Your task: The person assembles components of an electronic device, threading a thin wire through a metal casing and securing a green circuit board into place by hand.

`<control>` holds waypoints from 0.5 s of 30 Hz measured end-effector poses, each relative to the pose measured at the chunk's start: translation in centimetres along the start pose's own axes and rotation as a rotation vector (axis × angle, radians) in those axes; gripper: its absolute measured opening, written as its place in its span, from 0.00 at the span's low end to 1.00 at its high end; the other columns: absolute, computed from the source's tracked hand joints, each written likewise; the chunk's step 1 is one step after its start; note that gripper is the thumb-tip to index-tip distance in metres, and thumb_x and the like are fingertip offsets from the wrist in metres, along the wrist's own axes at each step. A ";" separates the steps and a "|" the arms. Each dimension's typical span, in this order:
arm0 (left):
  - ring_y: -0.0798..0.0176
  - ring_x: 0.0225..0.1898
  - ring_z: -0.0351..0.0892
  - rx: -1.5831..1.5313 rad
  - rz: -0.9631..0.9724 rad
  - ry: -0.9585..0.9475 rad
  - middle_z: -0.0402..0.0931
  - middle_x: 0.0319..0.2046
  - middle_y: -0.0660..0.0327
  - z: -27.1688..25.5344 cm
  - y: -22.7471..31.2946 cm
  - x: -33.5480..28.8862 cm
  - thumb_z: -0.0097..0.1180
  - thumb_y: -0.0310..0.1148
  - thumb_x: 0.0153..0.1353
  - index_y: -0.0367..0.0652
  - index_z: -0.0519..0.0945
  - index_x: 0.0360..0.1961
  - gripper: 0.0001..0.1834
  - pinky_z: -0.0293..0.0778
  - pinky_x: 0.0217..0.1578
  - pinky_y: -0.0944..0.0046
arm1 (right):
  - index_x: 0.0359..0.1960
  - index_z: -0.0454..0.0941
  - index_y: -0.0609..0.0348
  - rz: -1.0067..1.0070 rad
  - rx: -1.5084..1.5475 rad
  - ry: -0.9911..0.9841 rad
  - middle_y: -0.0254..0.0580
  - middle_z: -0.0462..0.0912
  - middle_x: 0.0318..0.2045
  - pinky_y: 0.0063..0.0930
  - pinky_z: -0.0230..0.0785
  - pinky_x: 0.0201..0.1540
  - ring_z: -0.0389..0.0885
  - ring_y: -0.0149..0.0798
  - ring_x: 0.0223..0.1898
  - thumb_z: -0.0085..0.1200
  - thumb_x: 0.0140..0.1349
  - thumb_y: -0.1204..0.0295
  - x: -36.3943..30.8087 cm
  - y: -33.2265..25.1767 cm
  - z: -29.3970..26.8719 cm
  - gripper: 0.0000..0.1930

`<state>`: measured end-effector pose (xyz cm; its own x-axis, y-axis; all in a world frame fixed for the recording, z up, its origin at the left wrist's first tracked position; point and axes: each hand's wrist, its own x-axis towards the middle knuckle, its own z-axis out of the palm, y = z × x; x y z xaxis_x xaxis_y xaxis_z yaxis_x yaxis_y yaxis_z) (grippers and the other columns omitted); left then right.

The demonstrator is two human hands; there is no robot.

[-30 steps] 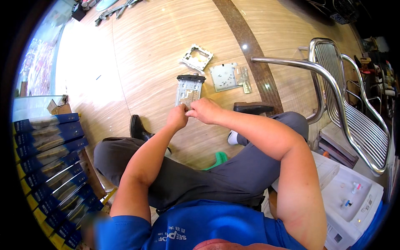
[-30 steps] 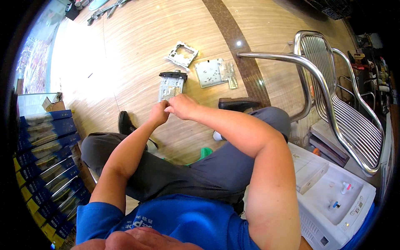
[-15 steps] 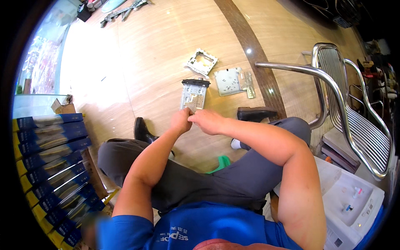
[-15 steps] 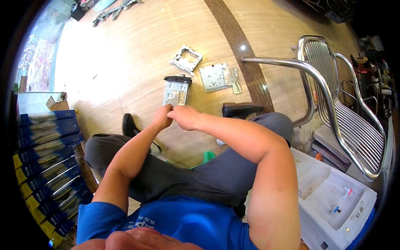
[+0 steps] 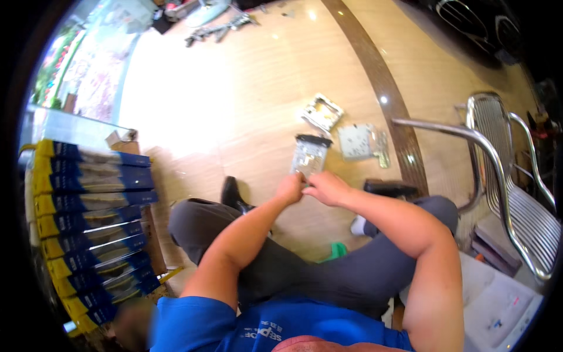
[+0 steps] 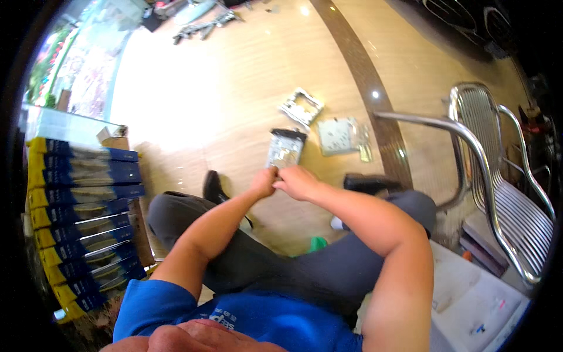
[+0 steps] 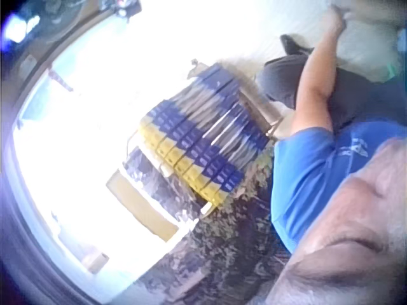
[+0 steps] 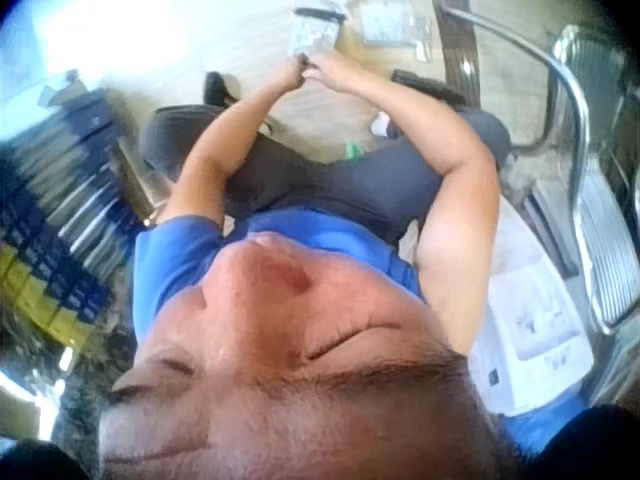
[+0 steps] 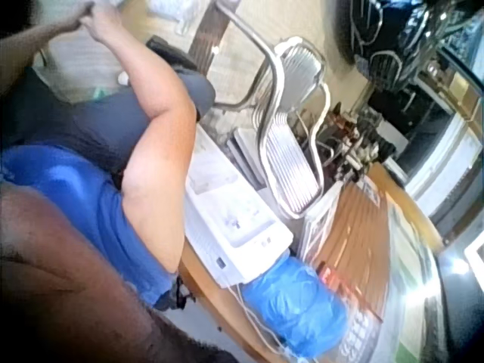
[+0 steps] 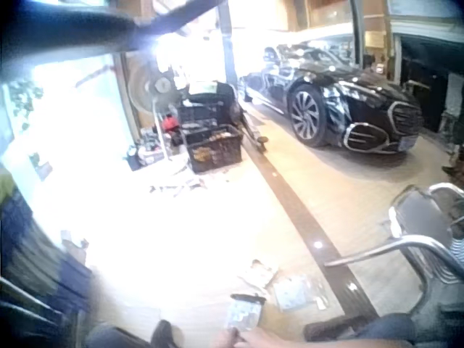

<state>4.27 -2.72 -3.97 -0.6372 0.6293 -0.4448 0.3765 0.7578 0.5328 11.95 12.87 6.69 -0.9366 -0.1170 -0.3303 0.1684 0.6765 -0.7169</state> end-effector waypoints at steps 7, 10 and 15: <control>0.43 0.42 0.80 -0.014 -0.060 -0.030 0.80 0.37 0.45 1.5 -0.1 0.3 0.57 0.35 0.57 0.43 0.79 0.39 0.10 0.76 0.42 0.47 | 0.32 0.79 0.59 0.045 -0.155 -0.040 0.56 0.81 0.31 0.50 0.70 0.39 0.79 0.59 0.36 0.54 0.61 0.61 -0.9 -1.3 -0.5 0.13; 0.43 0.42 0.80 -0.009 -0.069 -0.014 0.80 0.37 0.45 0.9 0.2 0.1 0.57 0.37 0.57 0.42 0.79 0.38 0.11 0.76 0.42 0.48 | 0.35 0.79 0.58 -0.049 -0.195 -0.038 0.55 0.81 0.32 0.50 0.71 0.39 0.80 0.58 0.37 0.52 0.62 0.64 -0.5 -0.7 -0.2 0.11; 0.43 0.41 0.80 0.010 -0.080 -0.041 0.80 0.37 0.45 -0.3 1.7 -0.3 0.56 0.38 0.58 0.41 0.79 0.37 0.12 0.76 0.40 0.47 | 0.38 0.78 0.57 -0.091 -0.174 -0.048 0.55 0.81 0.34 0.50 0.71 0.40 0.79 0.58 0.39 0.50 0.62 0.68 -0.4 0.3 0.3 0.09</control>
<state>4.92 -1.64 -2.74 -0.6378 0.5731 -0.5146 0.3321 0.8075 0.4876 12.48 12.94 6.47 -0.9292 -0.2151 -0.3007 0.0239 0.7767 -0.6294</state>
